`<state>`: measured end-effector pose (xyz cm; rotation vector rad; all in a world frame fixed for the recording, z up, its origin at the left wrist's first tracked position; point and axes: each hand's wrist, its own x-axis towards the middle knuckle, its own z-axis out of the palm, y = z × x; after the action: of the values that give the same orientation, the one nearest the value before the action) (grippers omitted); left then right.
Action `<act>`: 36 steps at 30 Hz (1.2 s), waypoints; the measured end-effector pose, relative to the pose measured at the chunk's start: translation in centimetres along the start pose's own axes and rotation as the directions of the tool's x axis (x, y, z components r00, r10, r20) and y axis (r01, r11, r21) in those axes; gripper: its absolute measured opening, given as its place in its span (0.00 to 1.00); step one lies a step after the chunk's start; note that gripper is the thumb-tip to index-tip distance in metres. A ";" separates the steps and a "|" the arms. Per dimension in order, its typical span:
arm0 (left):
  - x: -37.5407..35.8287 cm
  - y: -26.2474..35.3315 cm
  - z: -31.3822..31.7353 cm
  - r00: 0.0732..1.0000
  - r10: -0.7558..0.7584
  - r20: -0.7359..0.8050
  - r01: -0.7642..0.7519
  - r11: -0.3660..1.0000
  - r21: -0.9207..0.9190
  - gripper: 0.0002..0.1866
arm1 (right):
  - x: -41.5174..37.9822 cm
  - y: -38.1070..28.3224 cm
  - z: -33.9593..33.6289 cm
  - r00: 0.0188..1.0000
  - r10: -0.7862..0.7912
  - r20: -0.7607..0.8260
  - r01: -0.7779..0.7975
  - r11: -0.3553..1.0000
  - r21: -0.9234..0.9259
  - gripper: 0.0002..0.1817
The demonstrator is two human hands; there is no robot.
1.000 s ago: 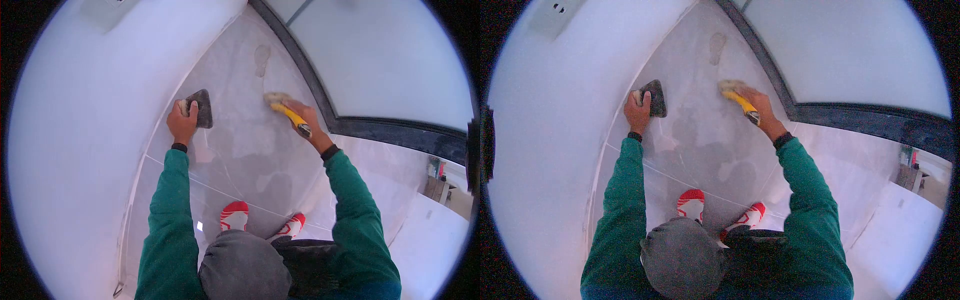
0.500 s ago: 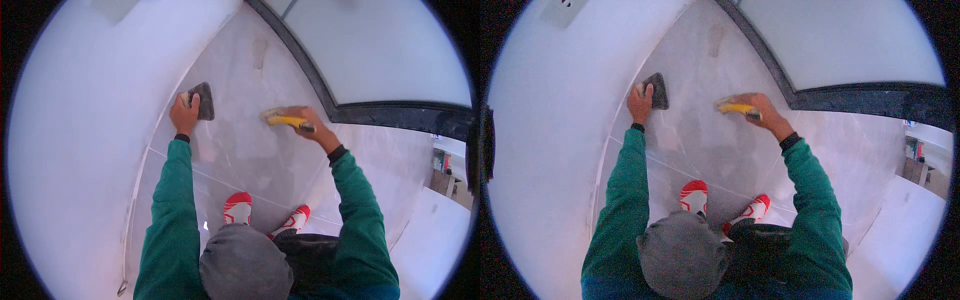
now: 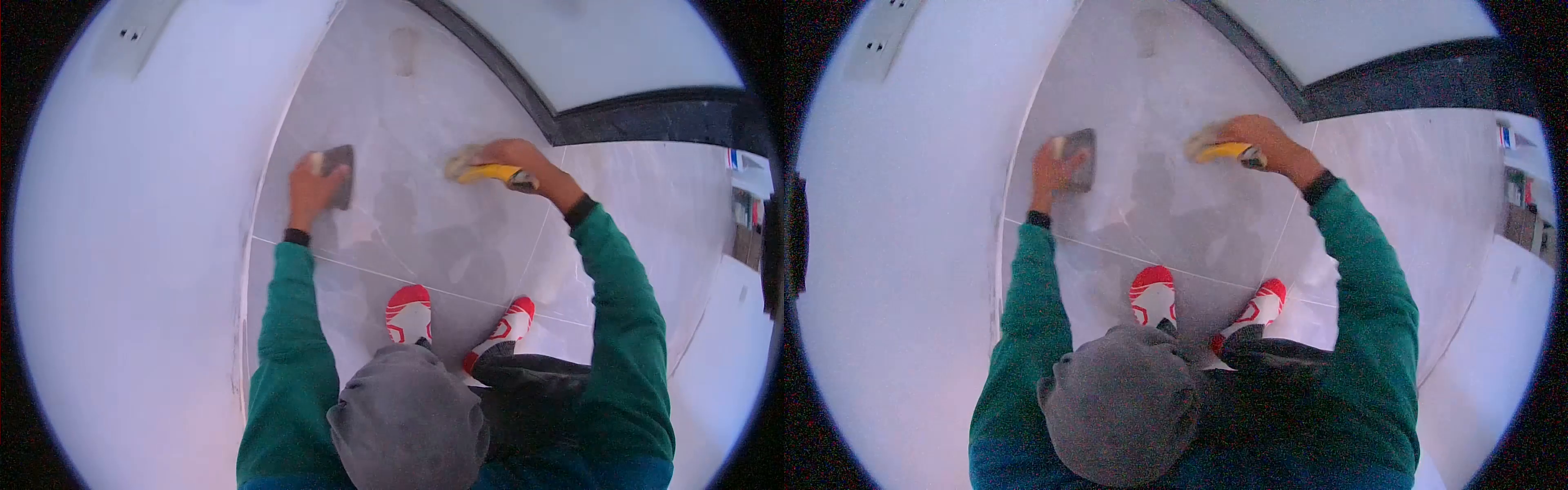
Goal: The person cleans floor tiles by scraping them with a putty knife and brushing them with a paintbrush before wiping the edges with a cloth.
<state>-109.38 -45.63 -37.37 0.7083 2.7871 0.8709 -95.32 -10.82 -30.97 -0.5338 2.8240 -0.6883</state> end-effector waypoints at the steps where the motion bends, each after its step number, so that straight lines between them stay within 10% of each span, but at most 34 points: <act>1: -0.2 1.9 1.6 0.998 -0.010 0.057 0.015 0.997 -0.077 0.21 | -2.0 -0.7 -1.6 0.995 0.090 0.032 -0.092 0.994 0.059 0.16; 4: -1.5 9.3 6.8 0.991 0.075 0.108 -0.037 0.948 -0.317 0.22 | -6.6 -3.6 -4.7 0.764 0.627 -0.152 -0.558 0.760 0.333 0.17; 6: -1.5 14.0 10.1 0.982 0.068 0.178 -0.024 0.971 -0.239 0.23 | -9.5 -2.5 -4.9 0.609 0.677 -0.414 -0.433 0.721 0.541 0.21; 11: 0.3 22.2 14.3 0.904 0.150 0.400 -0.031 0.956 -0.290 0.24 | -12.3 -3.8 -6.5 0.398 0.836 -0.378 -0.493 0.542 0.680 0.17; 16: 5.4 18.1 16.4 0.949 0.314 0.013 -0.304 0.929 -0.211 0.19 | -11.2 -7.1 1.1 0.596 0.757 -0.269 -0.309 0.525 0.793 0.16; 19: 7.2 15.0 9.9 0.972 0.219 -0.080 -0.233 0.932 -0.277 0.17 | -6.5 -12.6 8.9 0.743 0.666 -0.069 -0.460 0.583 0.669 0.20; 22: 8.4 11.8 4.5 0.966 0.235 -0.105 -0.254 0.936 -0.243 0.15 | -5.4 -11.4 12.0 0.776 0.588 -0.229 -0.266 0.633 0.727 0.22; 24: 7.9 9.7 0.8 0.983 0.162 -0.088 -0.178 0.960 -0.215 0.15 | -8.1 -6.3 11.7 0.706 0.531 -0.469 -0.325 0.831 0.452 0.24; 26: 6.8 8.7 -1.9 0.994 0.043 -0.105 -0.068 0.965 -0.254 0.14 | -9.8 -2.6 9.0 0.493 0.714 -0.497 -0.506 0.700 0.504 0.23; 31: 5.9 6.6 -5.1 0.983 -0.153 -0.102 0.108 0.928 -0.357 0.14 | -0.8 -3.0 3.2 0.470 0.440 -0.765 -0.518 0.839 0.165 0.22; 36: 5.3 9.1 -6.7 0.995 -0.058 -0.084 0.025 0.939 -0.343 0.14 | 16.1 -3.0 3.2 0.370 0.631 -0.682 -0.240 0.774 0.586 0.18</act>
<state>-112.19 -39.94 -26.70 0.5608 2.6101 1.3662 -108.36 -20.79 -33.91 0.9610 3.1800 -1.7159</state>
